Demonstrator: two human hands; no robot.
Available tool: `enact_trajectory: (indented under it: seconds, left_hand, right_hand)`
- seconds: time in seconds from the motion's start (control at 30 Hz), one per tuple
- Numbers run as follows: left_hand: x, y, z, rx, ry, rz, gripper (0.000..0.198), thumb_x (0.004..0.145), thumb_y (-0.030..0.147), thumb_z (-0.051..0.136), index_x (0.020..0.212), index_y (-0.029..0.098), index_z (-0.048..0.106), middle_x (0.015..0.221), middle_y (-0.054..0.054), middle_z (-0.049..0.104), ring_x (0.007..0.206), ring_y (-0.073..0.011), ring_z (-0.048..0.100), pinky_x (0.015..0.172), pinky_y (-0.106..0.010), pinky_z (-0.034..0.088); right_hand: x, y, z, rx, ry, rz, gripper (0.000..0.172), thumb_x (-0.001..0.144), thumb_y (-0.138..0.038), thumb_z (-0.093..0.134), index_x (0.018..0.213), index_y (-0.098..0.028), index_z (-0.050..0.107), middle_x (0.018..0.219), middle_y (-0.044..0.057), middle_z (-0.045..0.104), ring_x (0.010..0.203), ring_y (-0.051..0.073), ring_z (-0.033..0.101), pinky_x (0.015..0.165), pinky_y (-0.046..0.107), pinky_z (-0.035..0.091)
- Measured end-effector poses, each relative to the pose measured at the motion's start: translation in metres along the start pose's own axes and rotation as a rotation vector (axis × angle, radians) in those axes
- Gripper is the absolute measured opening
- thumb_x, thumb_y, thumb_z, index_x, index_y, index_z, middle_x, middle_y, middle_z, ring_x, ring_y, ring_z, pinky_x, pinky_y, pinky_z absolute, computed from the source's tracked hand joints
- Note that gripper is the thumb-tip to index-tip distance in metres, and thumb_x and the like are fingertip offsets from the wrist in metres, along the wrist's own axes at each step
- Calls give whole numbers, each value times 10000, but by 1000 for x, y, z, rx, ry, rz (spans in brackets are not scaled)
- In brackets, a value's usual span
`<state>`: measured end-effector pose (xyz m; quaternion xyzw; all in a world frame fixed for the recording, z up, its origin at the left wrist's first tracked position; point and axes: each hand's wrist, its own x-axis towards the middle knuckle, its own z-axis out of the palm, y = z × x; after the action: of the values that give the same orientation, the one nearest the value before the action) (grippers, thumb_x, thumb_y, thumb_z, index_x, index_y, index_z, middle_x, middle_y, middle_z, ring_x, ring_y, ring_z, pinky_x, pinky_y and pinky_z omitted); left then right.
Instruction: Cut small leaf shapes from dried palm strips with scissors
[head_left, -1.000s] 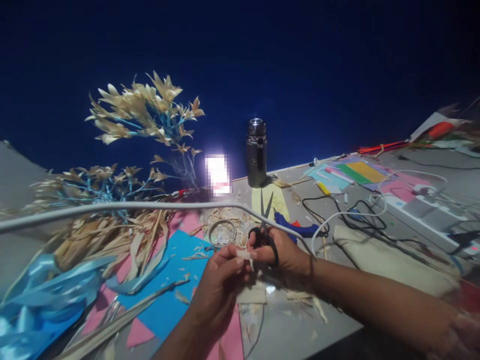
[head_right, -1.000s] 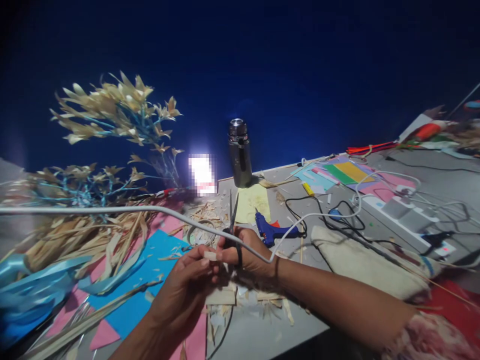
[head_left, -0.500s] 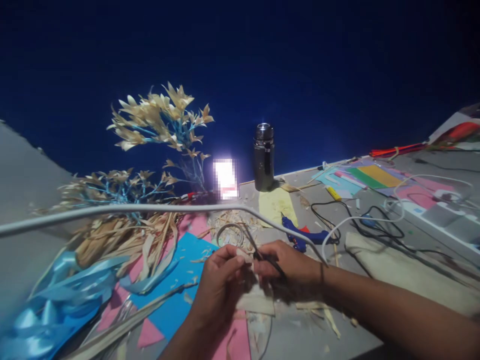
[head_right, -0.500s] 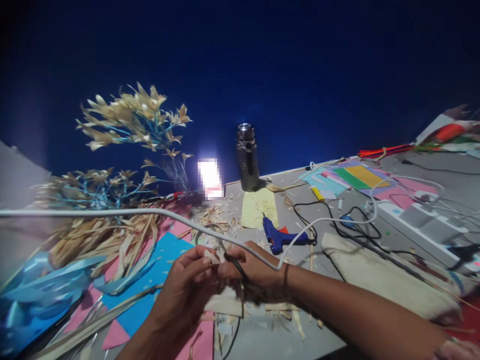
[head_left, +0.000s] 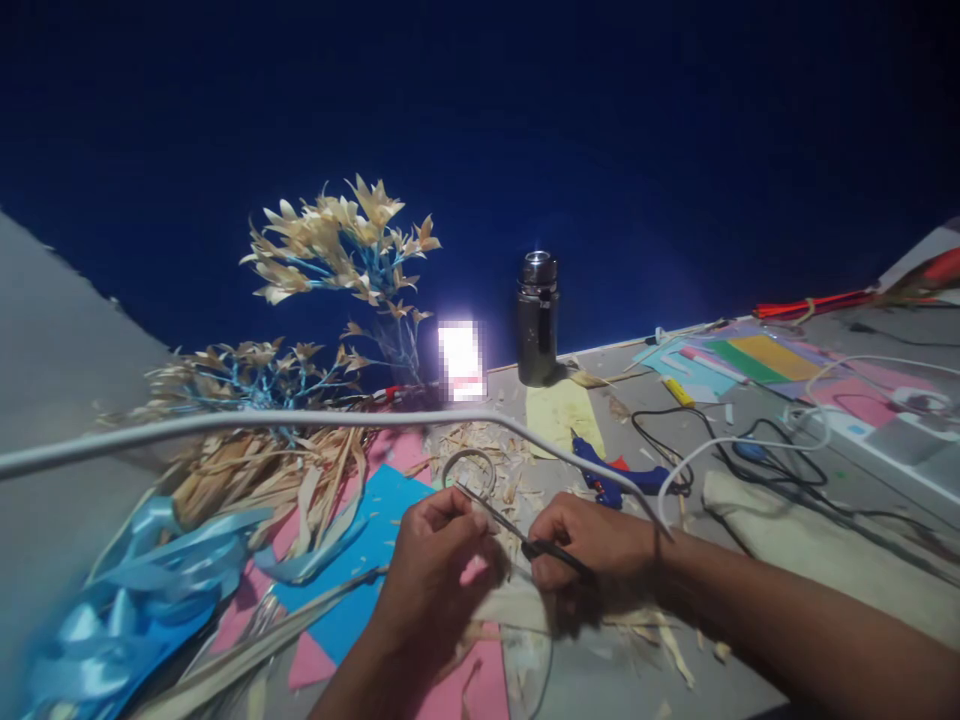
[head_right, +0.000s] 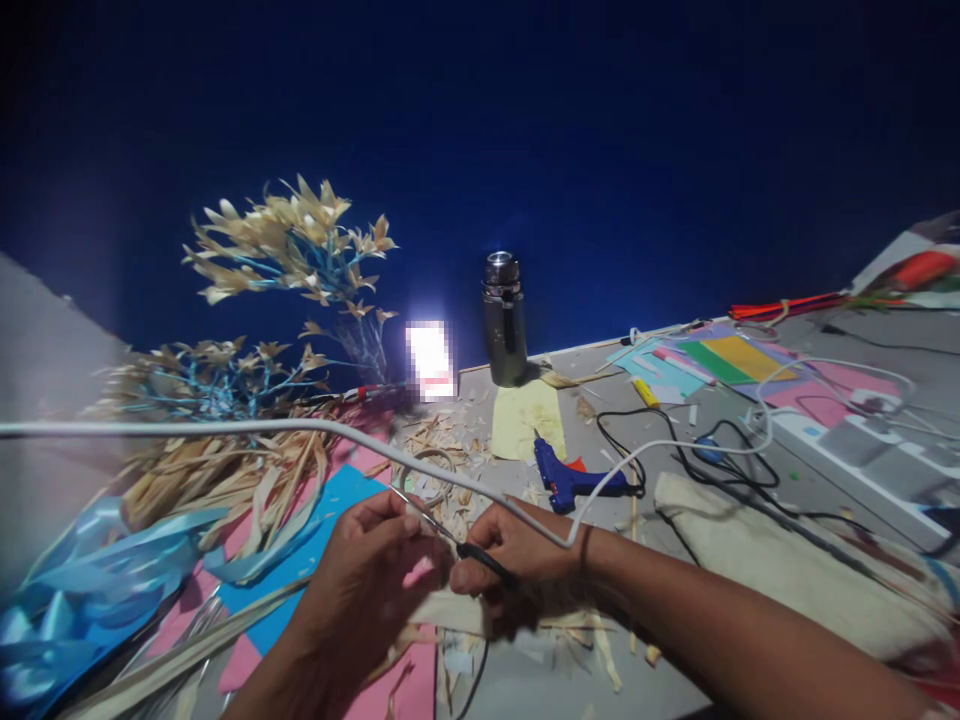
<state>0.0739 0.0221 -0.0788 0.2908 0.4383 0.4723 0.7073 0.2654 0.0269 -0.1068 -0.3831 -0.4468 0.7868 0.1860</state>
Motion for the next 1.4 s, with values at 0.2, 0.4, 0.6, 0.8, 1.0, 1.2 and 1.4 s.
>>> enact_trajectory:
  seconds: [0.2, 0.4, 0.6, 0.8, 1.0, 1.2, 1.4]
  left_hand:
    - [0, 2, -1, 13, 3, -1, 189, 670, 155, 767, 666, 190, 580, 521, 28, 562, 514, -162, 572, 552, -302, 436]
    - [0, 2, -3, -12, -45, -22, 183, 686, 155, 779, 696, 191, 600, 578, 24, 599, 561, -165, 596, 584, -314, 461]
    - [7, -8, -6, -66, -96, -25, 196, 703, 193, 828, 751, 189, 638, 561, 24, 612, 510, -130, 544, 546, -281, 439]
    - [10, -21, -1, -72, -137, -36, 200, 687, 190, 846, 721, 153, 652, 597, -6, 647, 548, -119, 584, 561, -233, 426]
    - [10, -18, -3, -55, -188, -90, 189, 695, 188, 829, 678, 144, 645, 547, -12, 625, 520, -110, 557, 543, -213, 424]
    - [11, -10, -7, -174, -132, -99, 216, 667, 138, 864, 762, 160, 672, 622, -7, 656, 562, -102, 593, 575, -202, 480]
    - [15, -17, -9, -267, -124, -105, 257, 649, 53, 862, 802, 149, 679, 700, -38, 695, 603, -95, 624, 600, -180, 508]
  right_hand:
    - [3, 3, -3, -18, 46, 28, 402, 606, -425, 875, 549, -158, 580, 436, -19, 573, 335, 100, 522, 301, 163, 378]
    - [6, 2, 0, 2, 40, -8, 386, 631, -405, 849, 551, -160, 562, 442, -32, 553, 336, 71, 444, 322, 169, 324]
    - [10, -6, 3, 78, 271, -378, 333, 601, -275, 875, 825, -149, 665, 723, -14, 653, 591, 100, 555, 541, 205, 432]
    - [7, -7, 9, 203, 296, -439, 347, 591, -254, 870, 824, -158, 631, 738, -14, 630, 638, 119, 574, 612, 235, 457]
    - [5, -9, 5, 74, 295, -399, 291, 605, -264, 849, 786, -154, 649, 669, -34, 591, 595, 99, 506, 570, 218, 395]
    - [8, -11, -2, 159, 379, -439, 359, 608, -327, 889, 797, -152, 639, 691, -26, 564, 609, 97, 486, 575, 222, 372]
    - [8, -10, 7, 296, 327, -481, 437, 558, -288, 913, 888, -147, 665, 844, 22, 673, 712, 120, 584, 654, 233, 439]
